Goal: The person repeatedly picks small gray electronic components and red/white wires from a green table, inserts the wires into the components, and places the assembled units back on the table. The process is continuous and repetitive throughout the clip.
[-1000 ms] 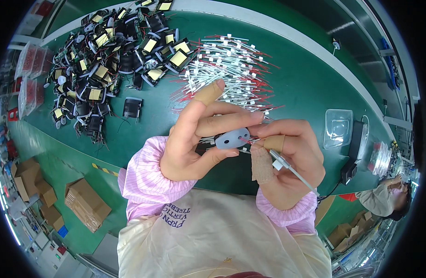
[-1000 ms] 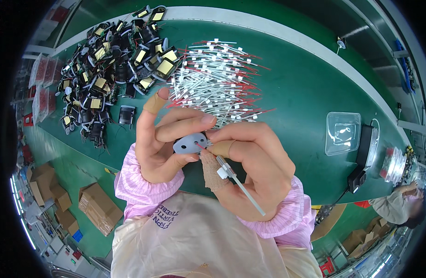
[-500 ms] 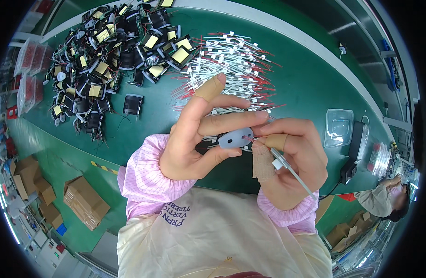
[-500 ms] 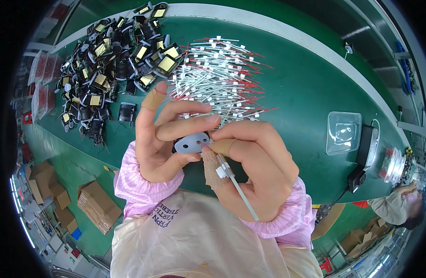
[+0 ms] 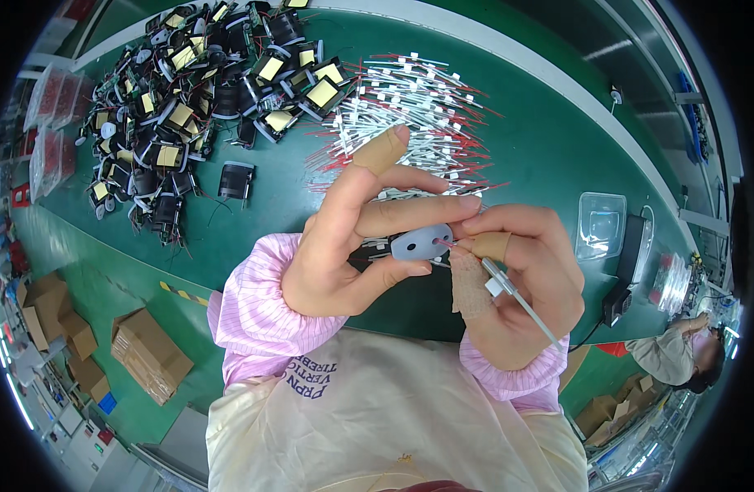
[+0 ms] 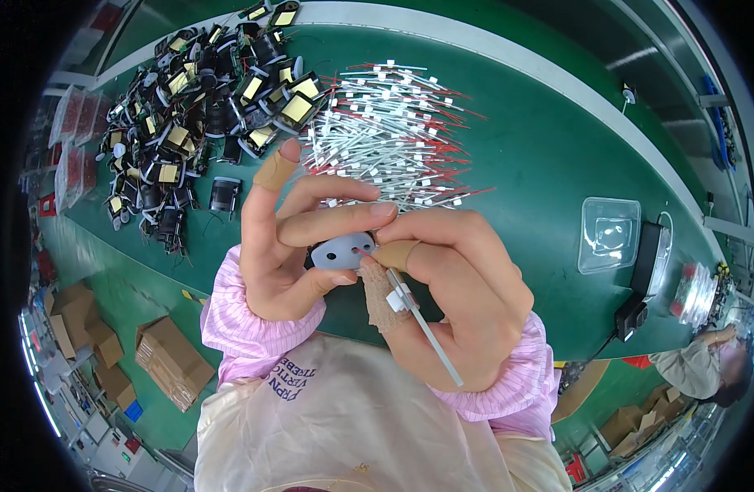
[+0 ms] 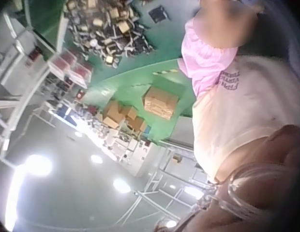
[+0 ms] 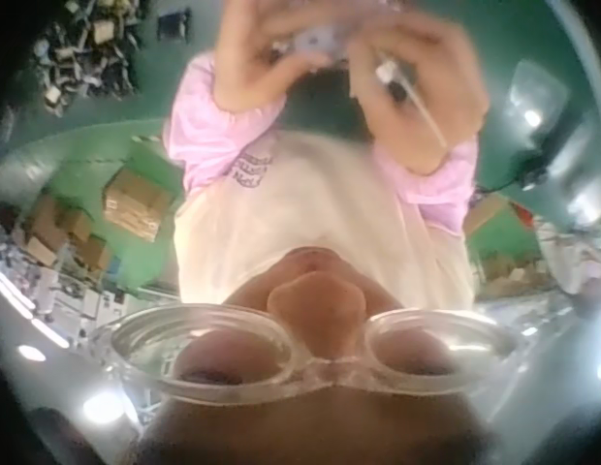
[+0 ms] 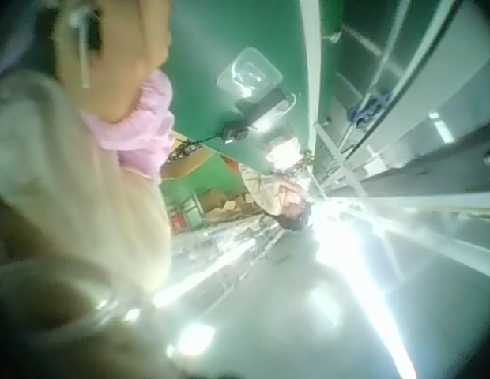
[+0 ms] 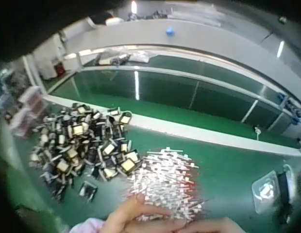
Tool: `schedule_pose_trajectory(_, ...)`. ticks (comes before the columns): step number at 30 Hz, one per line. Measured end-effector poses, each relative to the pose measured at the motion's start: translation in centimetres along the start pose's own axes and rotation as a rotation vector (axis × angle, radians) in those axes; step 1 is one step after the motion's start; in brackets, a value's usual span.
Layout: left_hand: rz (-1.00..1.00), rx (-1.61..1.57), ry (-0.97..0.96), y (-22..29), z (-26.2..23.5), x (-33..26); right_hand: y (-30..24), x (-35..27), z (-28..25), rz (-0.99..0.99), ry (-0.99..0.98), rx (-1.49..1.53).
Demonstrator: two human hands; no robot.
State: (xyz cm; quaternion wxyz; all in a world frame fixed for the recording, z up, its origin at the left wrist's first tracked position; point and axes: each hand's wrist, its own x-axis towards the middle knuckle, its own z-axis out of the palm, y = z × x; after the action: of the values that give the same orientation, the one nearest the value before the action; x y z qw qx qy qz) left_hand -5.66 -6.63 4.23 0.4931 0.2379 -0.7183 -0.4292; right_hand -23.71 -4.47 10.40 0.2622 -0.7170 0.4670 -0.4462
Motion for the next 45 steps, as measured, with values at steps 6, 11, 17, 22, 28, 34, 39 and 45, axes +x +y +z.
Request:
schedule_pose_trajectory(6,0.028,0.065,-0.011,-0.3,-0.1,-0.3,-0.4,0.4,-0.4,0.031,-0.038,-0.014)
schedule_pose_trajectory(11,0.091,0.132,-0.031,-0.7,-0.1,-0.5,-0.6,0.7,-0.6,-0.024,-0.054,-0.06)
schedule_pose_trajectory(17,0.06,0.155,-0.086,-0.5,-0.5,-0.2,-0.4,0.6,-0.5,-0.038,-0.058,-0.07)
schedule_pose_trajectory(22,-0.017,0.106,-0.094,0.0,-0.4,-0.2,-0.4,0.7,-0.5,-0.038,-0.065,-0.073)
schedule_pose_trajectory(28,-0.004,0.094,-0.11,0.2,-0.6,0.1,-0.6,0.8,-0.7,-0.042,-0.096,-0.096)
schedule_pose_trajectory(34,0.009,0.098,-0.128,0.2,-0.7,0.2,-0.5,0.8,-0.5,-0.088,-0.078,-0.094)
schedule_pose_trajectory(39,0.007,0.075,-0.106,0.3,-0.5,0.0,0.0,0.5,-0.1,-0.16,-0.046,-0.137)
schedule_pose_trajectory(45,-0.071,0.076,-0.076,0.8,-0.3,0.1,-0.4,0.9,0.1,0.018,-0.092,-0.145)
